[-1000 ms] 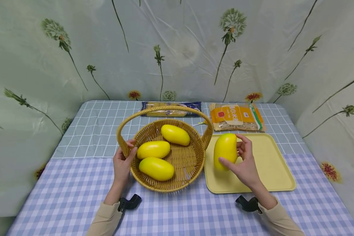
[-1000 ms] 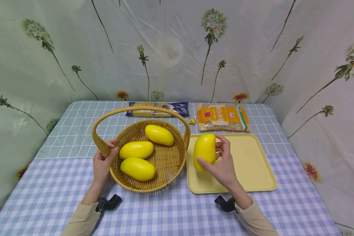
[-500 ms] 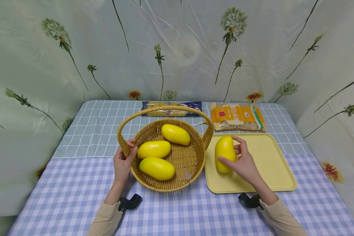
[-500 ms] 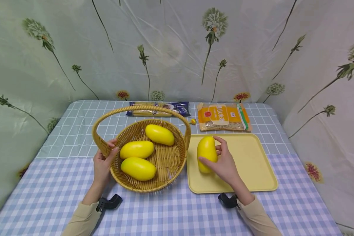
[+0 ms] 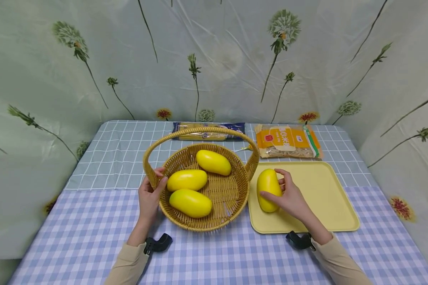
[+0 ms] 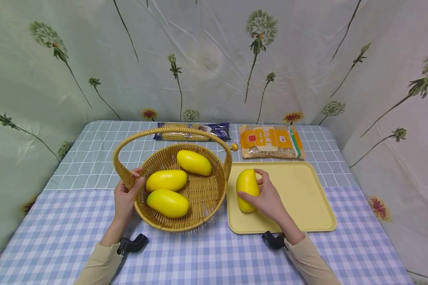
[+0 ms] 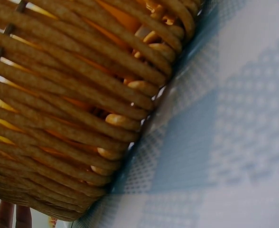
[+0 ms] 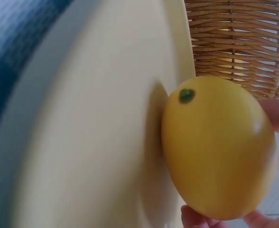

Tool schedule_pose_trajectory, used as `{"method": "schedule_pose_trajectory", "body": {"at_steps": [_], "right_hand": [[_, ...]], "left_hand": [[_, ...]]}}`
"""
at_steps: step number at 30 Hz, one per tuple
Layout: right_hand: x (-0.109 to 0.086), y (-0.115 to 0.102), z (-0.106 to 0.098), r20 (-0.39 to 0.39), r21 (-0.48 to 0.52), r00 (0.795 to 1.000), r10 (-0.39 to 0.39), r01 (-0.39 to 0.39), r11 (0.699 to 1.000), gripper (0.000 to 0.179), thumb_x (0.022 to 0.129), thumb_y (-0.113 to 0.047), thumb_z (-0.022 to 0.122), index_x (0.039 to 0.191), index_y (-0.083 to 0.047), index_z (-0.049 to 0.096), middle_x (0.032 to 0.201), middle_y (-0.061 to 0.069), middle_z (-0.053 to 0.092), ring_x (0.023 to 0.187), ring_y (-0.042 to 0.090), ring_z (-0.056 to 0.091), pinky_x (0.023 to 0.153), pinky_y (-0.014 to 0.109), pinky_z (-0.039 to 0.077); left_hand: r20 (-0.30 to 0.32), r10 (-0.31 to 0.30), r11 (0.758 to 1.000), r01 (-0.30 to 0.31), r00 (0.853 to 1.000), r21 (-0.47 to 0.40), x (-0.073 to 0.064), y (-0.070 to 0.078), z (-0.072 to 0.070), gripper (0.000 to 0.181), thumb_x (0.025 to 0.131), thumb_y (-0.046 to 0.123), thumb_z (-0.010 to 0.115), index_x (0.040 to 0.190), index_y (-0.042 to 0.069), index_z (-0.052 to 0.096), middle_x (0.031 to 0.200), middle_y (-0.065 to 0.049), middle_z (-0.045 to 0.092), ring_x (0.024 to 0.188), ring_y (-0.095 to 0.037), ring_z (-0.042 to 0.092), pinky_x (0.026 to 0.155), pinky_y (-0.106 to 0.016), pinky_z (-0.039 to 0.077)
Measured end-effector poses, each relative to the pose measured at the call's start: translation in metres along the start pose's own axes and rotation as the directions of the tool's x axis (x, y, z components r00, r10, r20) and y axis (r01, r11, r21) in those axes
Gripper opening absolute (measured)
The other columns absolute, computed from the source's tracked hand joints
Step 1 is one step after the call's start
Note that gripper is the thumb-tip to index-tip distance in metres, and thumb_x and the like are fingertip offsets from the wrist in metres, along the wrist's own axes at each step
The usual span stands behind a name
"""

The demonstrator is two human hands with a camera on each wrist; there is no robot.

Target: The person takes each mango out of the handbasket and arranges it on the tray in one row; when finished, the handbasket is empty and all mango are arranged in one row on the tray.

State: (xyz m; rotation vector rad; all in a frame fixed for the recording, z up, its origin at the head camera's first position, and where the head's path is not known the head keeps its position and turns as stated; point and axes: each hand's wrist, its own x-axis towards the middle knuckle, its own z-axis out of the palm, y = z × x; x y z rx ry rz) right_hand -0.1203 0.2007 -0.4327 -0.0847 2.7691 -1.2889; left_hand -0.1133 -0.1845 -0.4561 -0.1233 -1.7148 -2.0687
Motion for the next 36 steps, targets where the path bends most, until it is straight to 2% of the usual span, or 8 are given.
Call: {"method": "schedule_pose_trajectory", "body": {"at_steps": [9,24,30,36], "right_hand": [[0.0023,-0.0002,-0.0016,0.043,-0.004,0.999,0.023,-0.023,1.000,0.085,0.079,-0.044,0.075,0.142,-0.011,0.026,0.107,0.018,0.054,0.088,0.026,0.052,0.071,0.035,0.044],[0.0081,0.0001,-0.0012,0.131,-0.019,0.989,0.070,-0.068,0.997,0.086,0.084,-0.048,0.067,0.144,-0.002,0.025,0.112,0.021,0.050,0.096,0.030,0.050,0.076,0.038,0.043],[0.0073,0.0005,-0.0004,0.145,-0.012,0.987,0.074,-0.073,0.997,0.086,0.085,-0.048,0.065,0.144,-0.001,0.024,0.115,0.022,0.050,0.098,0.031,0.050,0.078,0.040,0.044],[0.0047,-0.0009,-0.0009,0.146,-0.017,0.986,0.079,-0.077,0.997,0.086,0.087,-0.050,0.063,0.145,-0.002,0.022,0.118,0.024,0.049,0.101,0.033,0.049,0.080,0.043,0.043]], "left_hand": [[0.012,0.023,1.000,-0.023,1.000,-0.009,0.0002,-0.0005,0.0001,0.015,0.090,-0.009,0.057,0.098,-0.017,0.047,0.116,-0.022,0.058,0.115,-0.026,0.051,0.095,-0.025,0.040],[0.015,0.031,1.000,-0.031,0.999,-0.003,0.0011,-0.0023,-0.0022,0.014,0.090,-0.007,0.058,0.098,-0.015,0.049,0.116,-0.021,0.058,0.113,-0.025,0.051,0.093,-0.025,0.041],[0.014,0.030,1.000,-0.030,0.999,-0.001,0.0008,-0.0028,-0.0023,0.018,0.090,-0.007,0.058,0.099,-0.018,0.047,0.116,-0.021,0.058,0.114,-0.026,0.051,0.092,-0.025,0.041],[0.017,0.026,1.000,-0.026,1.000,-0.012,0.0001,-0.0023,-0.0013,0.014,0.090,-0.007,0.058,0.098,-0.014,0.049,0.116,-0.020,0.058,0.114,-0.026,0.051,0.094,-0.026,0.041]]}}
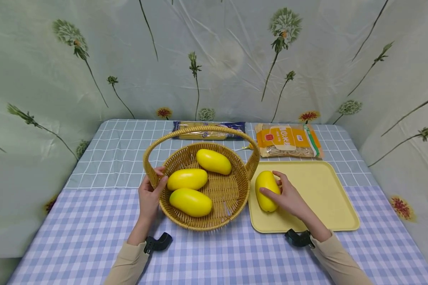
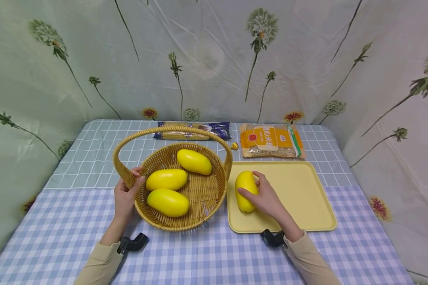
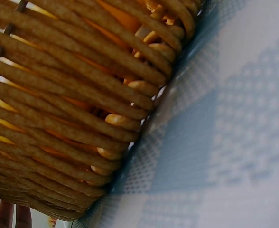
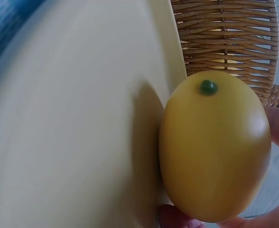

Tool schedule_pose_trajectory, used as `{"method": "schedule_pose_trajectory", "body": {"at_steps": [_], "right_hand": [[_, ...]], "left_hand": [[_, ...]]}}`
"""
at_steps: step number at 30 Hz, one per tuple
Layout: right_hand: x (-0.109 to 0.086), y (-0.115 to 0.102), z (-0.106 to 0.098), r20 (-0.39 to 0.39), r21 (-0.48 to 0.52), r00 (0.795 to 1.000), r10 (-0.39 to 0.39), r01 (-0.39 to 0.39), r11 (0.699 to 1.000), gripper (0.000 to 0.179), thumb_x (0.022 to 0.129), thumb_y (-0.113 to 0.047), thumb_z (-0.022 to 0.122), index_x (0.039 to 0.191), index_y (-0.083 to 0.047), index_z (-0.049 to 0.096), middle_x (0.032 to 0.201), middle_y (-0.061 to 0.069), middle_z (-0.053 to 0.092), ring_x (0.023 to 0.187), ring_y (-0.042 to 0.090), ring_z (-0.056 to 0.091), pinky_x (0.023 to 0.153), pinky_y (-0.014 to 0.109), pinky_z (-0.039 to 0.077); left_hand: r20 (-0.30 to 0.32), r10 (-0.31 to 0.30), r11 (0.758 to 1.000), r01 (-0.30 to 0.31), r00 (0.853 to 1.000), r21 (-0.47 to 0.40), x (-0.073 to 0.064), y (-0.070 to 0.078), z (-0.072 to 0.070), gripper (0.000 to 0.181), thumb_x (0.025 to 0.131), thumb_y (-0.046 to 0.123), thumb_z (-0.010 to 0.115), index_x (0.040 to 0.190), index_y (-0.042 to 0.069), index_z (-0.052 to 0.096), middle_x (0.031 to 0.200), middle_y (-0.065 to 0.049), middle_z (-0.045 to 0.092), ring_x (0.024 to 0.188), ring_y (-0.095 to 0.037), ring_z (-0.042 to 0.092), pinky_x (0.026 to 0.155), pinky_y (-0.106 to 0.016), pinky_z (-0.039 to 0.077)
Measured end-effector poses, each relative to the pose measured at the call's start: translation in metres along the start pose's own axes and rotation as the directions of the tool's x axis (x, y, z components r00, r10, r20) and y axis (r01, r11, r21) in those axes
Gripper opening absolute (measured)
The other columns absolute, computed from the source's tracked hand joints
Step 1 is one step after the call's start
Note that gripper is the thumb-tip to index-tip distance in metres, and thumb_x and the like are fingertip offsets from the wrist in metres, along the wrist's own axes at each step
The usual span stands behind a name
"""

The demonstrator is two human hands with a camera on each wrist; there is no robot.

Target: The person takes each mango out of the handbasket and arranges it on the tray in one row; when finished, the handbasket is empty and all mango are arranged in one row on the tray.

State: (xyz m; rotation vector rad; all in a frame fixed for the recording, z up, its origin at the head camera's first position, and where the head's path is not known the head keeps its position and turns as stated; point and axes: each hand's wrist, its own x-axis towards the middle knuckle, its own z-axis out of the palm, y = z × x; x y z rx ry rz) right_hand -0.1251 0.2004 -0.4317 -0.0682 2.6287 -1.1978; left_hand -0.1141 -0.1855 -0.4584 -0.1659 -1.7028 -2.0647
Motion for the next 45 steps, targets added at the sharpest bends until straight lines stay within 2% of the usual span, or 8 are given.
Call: {"method": "schedule_pose_trajectory", "body": {"at_steps": [11,16,19,25,29,36,41,45], "right_hand": [[-0.007,0.000,-0.001,-0.061,-0.036,0.996,-0.067,0.065,0.997,0.083,0.091,-0.048,0.058,0.145,0.001,0.021,0.121,0.024,0.043,0.094,0.031,0.050,0.068,0.035,0.046],[-0.014,-0.001,-0.002,-0.161,-0.087,0.976,-0.146,0.133,0.987,0.073,0.092,-0.042,0.060,0.142,0.001,0.029,0.123,0.025,0.043,0.100,0.034,0.045,0.078,0.044,0.041],[-0.016,-0.001,-0.002,-0.270,-0.113,0.930,-0.250,0.227,0.967,0.061,0.090,-0.029,0.066,0.136,0.002,0.040,0.122,0.024,0.045,0.103,0.036,0.042,0.081,0.045,0.035],[-0.019,-0.012,0.000,-0.447,-0.165,0.750,-0.487,0.466,0.869,0.039,0.080,-0.003,0.073,0.117,-0.001,0.061,0.113,0.014,0.057,0.097,0.028,0.045,0.071,0.034,0.032],[-0.021,-0.024,0.001,-0.463,-0.156,0.661,-0.591,0.596,0.788,0.030,0.078,0.002,0.072,0.107,-0.003,0.067,0.107,0.007,0.062,0.096,0.021,0.048,0.073,0.028,0.034],[-0.023,-0.059,0.005,-0.370,-0.136,0.606,-0.704,0.714,0.687,0.021,0.079,-0.002,0.072,0.099,-0.007,0.071,0.098,-0.003,0.065,0.095,0.018,0.055,0.083,0.027,0.041],[-0.018,-0.086,0.010,-0.296,-0.116,0.515,-0.805,0.817,0.565,0.013,0.082,-0.005,0.070,0.095,-0.008,0.071,0.092,-0.005,0.066,0.086,0.015,0.059,0.077,0.025,0.045],[-0.013,-0.106,0.014,-0.217,-0.100,0.510,-0.832,0.836,0.539,0.008,0.087,-0.013,0.068,0.094,-0.012,0.070,0.088,-0.007,0.065,0.079,0.014,0.060,0.069,0.027,0.048]], "left_hand": [[0.013,0.020,1.000,-0.020,1.000,-0.002,0.001,-0.001,0.002,0.012,0.090,-0.008,0.057,0.097,-0.013,0.050,0.116,-0.021,0.058,0.115,-0.024,0.052,0.094,-0.026,0.040],[0.004,0.011,1.000,-0.011,1.000,0.008,0.000,0.001,0.002,0.013,0.090,-0.009,0.057,0.098,-0.015,0.049,0.115,-0.022,0.058,0.114,-0.024,0.052,0.094,-0.026,0.041],[-0.001,0.008,1.000,-0.008,1.000,0.009,-0.001,0.002,0.002,0.013,0.090,-0.009,0.057,0.098,-0.016,0.048,0.115,-0.023,0.058,0.113,-0.024,0.052,0.095,-0.026,0.040],[0.002,0.011,1.000,-0.011,1.000,0.004,-0.001,0.001,0.001,0.014,0.090,-0.010,0.057,0.097,-0.016,0.047,0.115,-0.021,0.058,0.114,-0.024,0.052,0.095,-0.026,0.040],[0.006,0.011,1.000,-0.011,1.000,-0.005,0.000,0.000,0.000,0.014,0.090,-0.010,0.057,0.098,-0.016,0.047,0.115,-0.020,0.058,0.114,-0.024,0.052,0.095,-0.026,0.040],[0.001,0.007,1.000,-0.007,1.000,0.021,0.001,0.001,0.000,0.013,0.089,-0.010,0.056,0.097,-0.016,0.048,0.116,-0.026,0.056,0.114,-0.026,0.052,0.094,-0.026,0.041],[0.000,-0.001,1.000,0.001,1.000,0.020,0.000,0.002,0.000,0.015,0.090,-0.010,0.056,0.098,-0.017,0.047,0.116,-0.024,0.057,0.114,-0.026,0.051,0.093,-0.025,0.041],[0.006,0.004,1.000,-0.004,1.000,0.008,0.000,0.001,0.000,0.014,0.090,-0.009,0.057,0.098,-0.016,0.048,0.116,-0.021,0.058,0.114,-0.025,0.052,0.093,-0.025,0.041]]}}
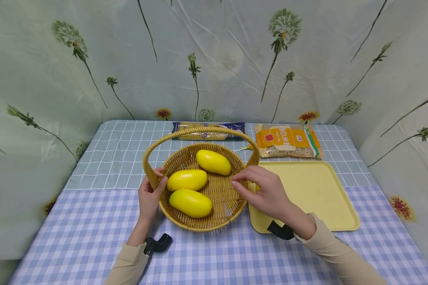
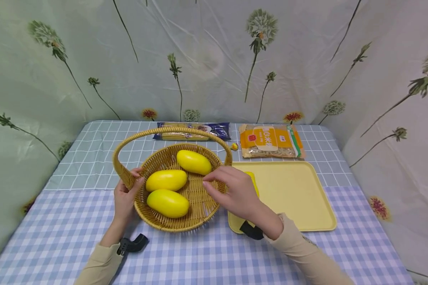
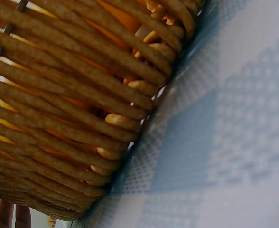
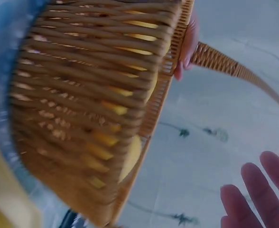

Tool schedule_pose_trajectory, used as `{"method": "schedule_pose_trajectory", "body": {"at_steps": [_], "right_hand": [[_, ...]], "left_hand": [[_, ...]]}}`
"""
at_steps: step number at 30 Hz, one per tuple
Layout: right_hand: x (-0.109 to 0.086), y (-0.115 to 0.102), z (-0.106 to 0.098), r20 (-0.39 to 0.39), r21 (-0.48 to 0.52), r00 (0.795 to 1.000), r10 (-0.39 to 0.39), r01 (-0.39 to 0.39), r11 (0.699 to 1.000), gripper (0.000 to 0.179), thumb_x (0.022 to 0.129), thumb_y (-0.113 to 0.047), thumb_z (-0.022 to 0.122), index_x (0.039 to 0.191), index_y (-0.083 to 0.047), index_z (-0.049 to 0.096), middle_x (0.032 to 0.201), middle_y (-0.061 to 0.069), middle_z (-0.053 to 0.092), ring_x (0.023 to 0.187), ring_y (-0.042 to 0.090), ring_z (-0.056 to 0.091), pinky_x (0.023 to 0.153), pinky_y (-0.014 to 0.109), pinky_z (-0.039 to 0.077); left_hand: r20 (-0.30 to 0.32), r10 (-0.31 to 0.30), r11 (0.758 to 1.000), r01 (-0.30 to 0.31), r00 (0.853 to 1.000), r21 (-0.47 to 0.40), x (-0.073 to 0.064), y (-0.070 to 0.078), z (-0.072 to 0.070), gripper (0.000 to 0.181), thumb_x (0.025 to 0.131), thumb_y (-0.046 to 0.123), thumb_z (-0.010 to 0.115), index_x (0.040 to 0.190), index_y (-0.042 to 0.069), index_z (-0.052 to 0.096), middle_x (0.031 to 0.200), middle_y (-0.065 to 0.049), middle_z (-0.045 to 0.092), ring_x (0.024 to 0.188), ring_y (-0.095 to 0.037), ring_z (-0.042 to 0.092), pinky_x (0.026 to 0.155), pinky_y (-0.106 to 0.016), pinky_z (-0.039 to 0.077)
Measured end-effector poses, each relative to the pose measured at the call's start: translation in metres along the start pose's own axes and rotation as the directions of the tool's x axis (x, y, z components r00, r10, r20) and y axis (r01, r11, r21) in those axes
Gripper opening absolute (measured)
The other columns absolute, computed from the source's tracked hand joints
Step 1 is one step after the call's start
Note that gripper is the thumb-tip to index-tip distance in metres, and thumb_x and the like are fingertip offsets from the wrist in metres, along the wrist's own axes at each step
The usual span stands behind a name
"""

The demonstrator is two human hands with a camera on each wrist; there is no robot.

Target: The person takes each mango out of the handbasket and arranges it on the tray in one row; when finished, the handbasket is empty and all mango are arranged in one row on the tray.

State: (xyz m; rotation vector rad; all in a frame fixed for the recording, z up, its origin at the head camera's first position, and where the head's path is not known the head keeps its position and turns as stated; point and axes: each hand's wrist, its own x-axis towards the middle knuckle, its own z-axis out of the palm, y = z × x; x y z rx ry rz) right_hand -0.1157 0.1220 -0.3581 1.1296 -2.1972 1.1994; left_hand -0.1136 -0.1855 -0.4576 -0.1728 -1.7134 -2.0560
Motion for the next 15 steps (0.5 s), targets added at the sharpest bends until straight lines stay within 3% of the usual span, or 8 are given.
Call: {"method": "schedule_pose_trajectory", "body": {"at_steps": [5,8,11,15], "right_hand": [[0.020,-0.007,0.010,0.140,-0.059,0.990,0.019,-0.011,0.998,0.008,0.090,-0.024,0.065,0.093,-0.017,0.069,0.086,-0.010,0.065,0.077,0.010,0.060,0.066,0.025,0.049],[0.030,-0.010,0.016,0.243,-0.115,0.969,0.037,-0.009,0.993,0.011,0.090,-0.028,0.065,0.094,-0.019,0.070,0.085,-0.012,0.065,0.077,0.006,0.061,0.062,0.021,0.047],[0.040,-0.012,0.022,0.355,-0.148,0.931,0.084,-0.033,0.988,0.014,0.090,-0.033,0.065,0.095,-0.021,0.071,0.085,-0.014,0.066,0.071,0.003,0.058,0.055,0.021,0.043],[0.051,-0.012,0.030,0.480,-0.186,0.863,0.157,-0.075,0.980,0.016,0.090,-0.038,0.065,0.096,-0.024,0.071,0.086,-0.017,0.066,0.063,0.003,0.053,0.052,0.023,0.041]], "left_hand": [[0.005,0.012,1.000,-0.012,1.000,-0.009,0.000,-0.001,0.001,0.013,0.090,-0.009,0.056,0.098,-0.016,0.048,0.116,-0.021,0.058,0.114,-0.024,0.052,0.094,-0.025,0.040],[0.005,0.011,1.000,-0.011,1.000,-0.008,0.000,-0.001,0.001,0.014,0.090,-0.010,0.056,0.098,-0.017,0.047,0.115,-0.021,0.058,0.114,-0.024,0.052,0.095,-0.025,0.040],[0.003,0.010,1.000,-0.010,1.000,-0.002,-0.001,-0.001,0.000,0.015,0.090,-0.010,0.056,0.098,-0.018,0.046,0.115,-0.020,0.059,0.114,-0.024,0.052,0.095,-0.025,0.040],[0.001,0.009,1.000,-0.009,1.000,0.008,0.000,-0.001,-0.001,0.015,0.090,-0.010,0.056,0.099,-0.018,0.046,0.116,-0.021,0.058,0.115,-0.024,0.052,0.095,-0.025,0.040]]}}
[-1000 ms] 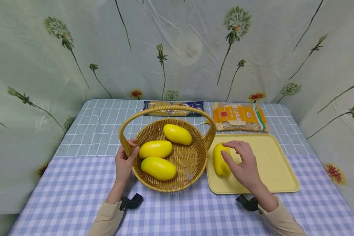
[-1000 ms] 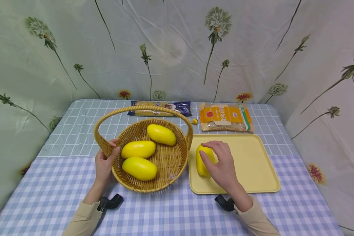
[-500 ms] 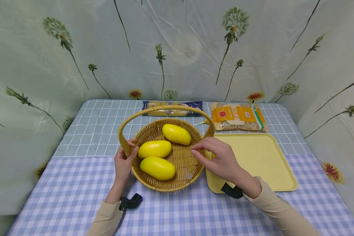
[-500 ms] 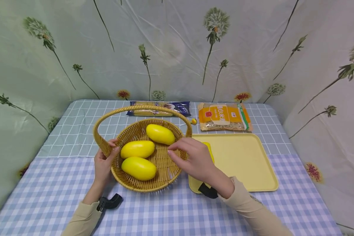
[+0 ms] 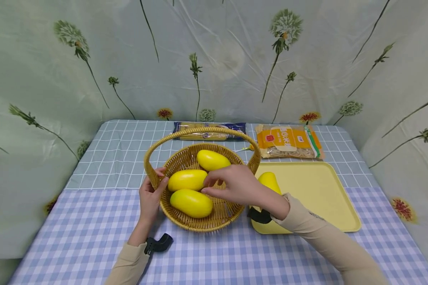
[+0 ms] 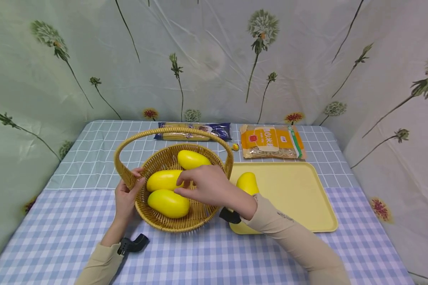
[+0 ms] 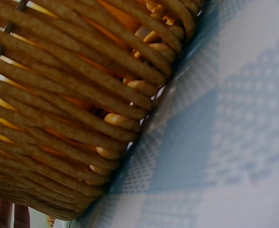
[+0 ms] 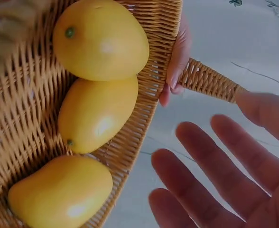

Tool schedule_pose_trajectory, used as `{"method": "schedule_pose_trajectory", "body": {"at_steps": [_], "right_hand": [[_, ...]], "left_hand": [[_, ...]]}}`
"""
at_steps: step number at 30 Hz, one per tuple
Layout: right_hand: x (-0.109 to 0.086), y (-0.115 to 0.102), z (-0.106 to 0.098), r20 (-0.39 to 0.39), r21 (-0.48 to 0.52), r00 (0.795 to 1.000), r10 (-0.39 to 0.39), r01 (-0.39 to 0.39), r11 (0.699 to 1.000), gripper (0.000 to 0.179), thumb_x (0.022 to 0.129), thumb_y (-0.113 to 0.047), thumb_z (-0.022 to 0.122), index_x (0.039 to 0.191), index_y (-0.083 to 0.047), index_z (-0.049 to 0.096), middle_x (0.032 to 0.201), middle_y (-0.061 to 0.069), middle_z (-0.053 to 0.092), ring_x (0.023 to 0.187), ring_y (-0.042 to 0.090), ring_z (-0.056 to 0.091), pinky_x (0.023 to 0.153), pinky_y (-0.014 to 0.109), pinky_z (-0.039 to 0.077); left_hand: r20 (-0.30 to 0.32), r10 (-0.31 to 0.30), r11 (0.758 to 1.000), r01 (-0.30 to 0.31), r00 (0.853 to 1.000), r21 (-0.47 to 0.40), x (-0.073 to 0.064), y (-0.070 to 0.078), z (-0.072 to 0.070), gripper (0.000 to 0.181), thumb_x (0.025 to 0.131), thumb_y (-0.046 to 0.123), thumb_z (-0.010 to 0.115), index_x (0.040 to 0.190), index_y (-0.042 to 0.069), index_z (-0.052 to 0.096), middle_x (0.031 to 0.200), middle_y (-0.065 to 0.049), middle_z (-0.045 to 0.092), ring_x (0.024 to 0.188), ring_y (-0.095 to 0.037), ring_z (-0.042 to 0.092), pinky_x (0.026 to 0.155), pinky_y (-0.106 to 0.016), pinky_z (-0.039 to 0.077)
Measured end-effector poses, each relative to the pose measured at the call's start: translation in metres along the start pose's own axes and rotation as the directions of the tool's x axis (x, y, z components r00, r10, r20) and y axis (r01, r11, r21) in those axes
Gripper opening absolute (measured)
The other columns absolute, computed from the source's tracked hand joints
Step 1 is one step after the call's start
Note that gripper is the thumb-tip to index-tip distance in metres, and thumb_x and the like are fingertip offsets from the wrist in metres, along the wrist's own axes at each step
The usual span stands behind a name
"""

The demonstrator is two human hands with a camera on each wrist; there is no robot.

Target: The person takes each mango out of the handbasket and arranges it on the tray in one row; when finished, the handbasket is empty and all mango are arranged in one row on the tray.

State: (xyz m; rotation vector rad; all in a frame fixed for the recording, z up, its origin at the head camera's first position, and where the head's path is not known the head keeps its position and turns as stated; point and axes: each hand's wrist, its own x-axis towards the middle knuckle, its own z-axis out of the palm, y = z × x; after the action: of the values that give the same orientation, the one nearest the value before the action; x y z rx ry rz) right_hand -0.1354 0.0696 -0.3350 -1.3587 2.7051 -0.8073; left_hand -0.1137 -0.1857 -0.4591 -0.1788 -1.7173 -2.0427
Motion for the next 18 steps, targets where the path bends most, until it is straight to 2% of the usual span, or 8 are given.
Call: {"method": "schedule_pose_trajectory", "body": {"at_steps": [4,9,14,18], "right_hand": [[0.012,-0.001,0.003,0.142,-0.023,0.989,0.045,-0.042,0.999,0.024,0.089,-0.042,0.064,0.102,-0.023,0.072,0.092,-0.014,0.068,0.073,0.005,0.059,0.062,0.027,0.043],[0.026,0.000,0.010,0.293,-0.036,0.953,0.073,-0.066,0.997,0.031,0.087,-0.043,0.067,0.109,-0.022,0.070,0.095,-0.007,0.069,0.086,0.009,0.061,0.069,0.029,0.045],[0.035,-0.001,0.017,0.373,-0.036,0.923,0.101,-0.094,0.995,0.037,0.083,-0.043,0.071,0.114,-0.022,0.068,0.099,-0.006,0.069,0.089,0.011,0.062,0.068,0.027,0.044],[0.041,-0.002,0.023,0.411,-0.034,0.906,0.105,-0.100,0.994,0.042,0.081,-0.044,0.073,0.117,-0.023,0.067,0.102,-0.006,0.068,0.091,0.009,0.061,0.068,0.025,0.044]], "left_hand": [[0.000,-0.003,1.000,0.003,1.000,0.000,0.001,0.000,0.000,0.016,0.090,-0.010,0.057,0.099,-0.017,0.046,0.116,-0.021,0.058,0.115,-0.024,0.052,0.096,-0.025,0.040],[0.001,-0.001,1.000,0.001,1.000,0.002,0.000,0.000,0.000,0.015,0.090,-0.010,0.056,0.099,-0.017,0.046,0.116,-0.021,0.058,0.115,-0.024,0.052,0.095,-0.025,0.040],[0.000,0.000,1.000,0.000,1.000,0.011,0.000,0.000,0.000,0.015,0.090,-0.010,0.056,0.099,-0.018,0.046,0.116,-0.022,0.058,0.114,-0.023,0.052,0.095,-0.025,0.040],[-0.003,-0.010,1.000,0.010,1.000,0.016,0.000,0.001,0.000,0.016,0.090,-0.009,0.056,0.099,-0.018,0.046,0.116,-0.021,0.058,0.114,-0.023,0.052,0.095,-0.025,0.040]]}}
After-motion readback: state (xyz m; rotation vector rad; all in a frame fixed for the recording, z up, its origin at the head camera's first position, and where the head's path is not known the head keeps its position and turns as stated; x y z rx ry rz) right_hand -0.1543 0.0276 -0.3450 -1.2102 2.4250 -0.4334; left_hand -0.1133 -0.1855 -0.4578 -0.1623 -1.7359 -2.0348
